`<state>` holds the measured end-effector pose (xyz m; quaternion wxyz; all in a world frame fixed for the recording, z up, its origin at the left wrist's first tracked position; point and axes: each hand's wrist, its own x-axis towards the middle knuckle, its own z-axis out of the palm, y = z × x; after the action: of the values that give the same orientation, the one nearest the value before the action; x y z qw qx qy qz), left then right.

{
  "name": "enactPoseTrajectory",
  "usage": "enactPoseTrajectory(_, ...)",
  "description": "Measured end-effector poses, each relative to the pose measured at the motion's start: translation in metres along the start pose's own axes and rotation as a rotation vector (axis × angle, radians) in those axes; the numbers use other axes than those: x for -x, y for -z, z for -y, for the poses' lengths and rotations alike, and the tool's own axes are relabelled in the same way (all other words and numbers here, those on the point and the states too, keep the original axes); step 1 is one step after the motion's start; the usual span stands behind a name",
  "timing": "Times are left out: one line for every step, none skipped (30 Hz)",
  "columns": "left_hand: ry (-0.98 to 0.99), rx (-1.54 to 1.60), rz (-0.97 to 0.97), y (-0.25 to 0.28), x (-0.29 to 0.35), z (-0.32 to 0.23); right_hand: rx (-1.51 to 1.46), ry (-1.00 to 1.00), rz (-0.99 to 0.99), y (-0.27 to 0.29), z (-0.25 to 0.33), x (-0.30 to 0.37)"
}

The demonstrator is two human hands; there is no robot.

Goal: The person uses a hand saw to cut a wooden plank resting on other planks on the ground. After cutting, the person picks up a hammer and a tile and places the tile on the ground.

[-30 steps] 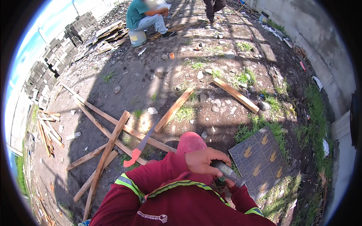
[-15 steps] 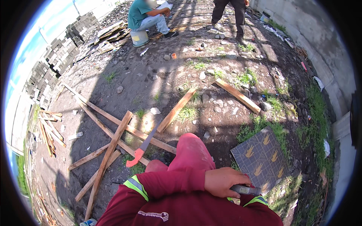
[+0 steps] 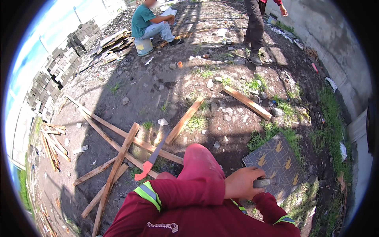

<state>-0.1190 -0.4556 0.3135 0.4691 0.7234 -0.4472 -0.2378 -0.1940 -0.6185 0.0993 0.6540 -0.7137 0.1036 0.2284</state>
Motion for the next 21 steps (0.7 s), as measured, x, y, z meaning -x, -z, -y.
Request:
enactPoseTrajectory(-0.083, 0.024, -0.009, -0.001, -0.002, 0.001, 0.016, 0.053, -0.082, -0.003, 0.009, 0.011)
enactPoseTrajectory(-0.161, 0.036, -0.015, -0.002, -0.006, 0.003, 0.039, 0.132, -0.174, -0.009, 0.017, 0.02)
enactPoseTrajectory(-0.221, 0.036, -0.036, -0.002, -0.008, 0.005, 0.082, 0.232, -0.274, -0.015, 0.023, 0.029)
enactPoseTrajectory(-0.24, 0.074, -0.012, -0.001, -0.008, 0.007, 0.129, 0.327, -0.37, -0.022, 0.028, 0.035)
enactPoseTrajectory(-0.24, 0.107, 0.009, 0.0, -0.008, 0.01, 0.178, 0.409, -0.459, -0.028, 0.032, 0.041)
enactPoseTrajectory(-0.282, 0.152, 0.027, 0.002, -0.005, 0.013, 0.223, 0.471, -0.529, -0.033, 0.036, 0.045)
enactPoseTrajectory(-0.177, 0.108, 0.063, 0.008, -0.004, 0.02, 0.228, 0.503, -0.567, -0.035, 0.039, 0.049)
enactPoseTrajectory(-0.108, 0.078, 0.1, 0.018, -0.002, 0.03, 0.202, 0.579, -0.516, -0.035, 0.042, 0.053)
enactPoseTrajectory(-0.06, 0.058, 0.123, 0.029, 0.0, 0.042, 0.044, 0.501, -0.464, -0.032, 0.045, 0.056)
enactPoseTrajectory(0.019, 0.041, 0.154, 0.038, 0.005, 0.056, -0.095, 0.47, -0.376, -0.029, 0.047, 0.062)
enactPoseTrajectory(0.039, -0.037, 0.133, 0.045, 0.011, 0.071, -0.24, 0.496, -0.267, -0.024, 0.048, 0.067)
enactPoseTrajectory(0.07, -0.107, 0.117, 0.05, 0.021, 0.086, 0.083, 0.327, -0.277, -0.018, 0.048, 0.075)
enactPoseTrajectory(0.171, -0.158, 0.102, 0.055, 0.032, 0.102, 0.078, 0.149, -0.227, -0.013, 0.049, 0.082)
enactPoseTrajectory(0.257, -0.164, 0.116, 0.058, 0.044, 0.118, 0.034, -0.054, -0.26, -0.01, 0.05, 0.091)
enactPoseTrajectory(0.322, -0.159, 0.109, 0.062, 0.054, 0.136, 0.008, -0.189, -0.265, -0.007, 0.051, 0.097)
enactPoseTrajectory(0.321, -0.224, 0.107, 0.067, 0.063, 0.154, -0.12, -0.268, -0.275, -0.008, 0.051, 0.104)
enactPoseTrajectory(0.424, -0.208, 0.114, 0.068, 0.072, 0.168, -0.288, -0.234, -0.301, -0.009, 0.052, 0.11)
enactPoseTrajectory(0.438, -0.217, 0.061, 0.067, 0.083, 0.181, -0.266, -0.228, -0.365, -0.014, 0.054, 0.117)
enactPoseTrajectory(0.469, -0.125, 0.004, 0.064, 0.09, 0.19, -0.254, -0.163, -0.4, -0.019, 0.056, 0.122)
enactPoseTrajectory(0.454, -0.063, -0.009, 0.06, 0.095, 0.198, -0.15, -0.093, -0.415, -0.025, 0.06, 0.128)
enactPoseTrajectory(0.437, -0.014, -0.046, 0.056, 0.1, 0.203, -0.067, 0.012, -0.393, -0.031, 0.066, 0.131)
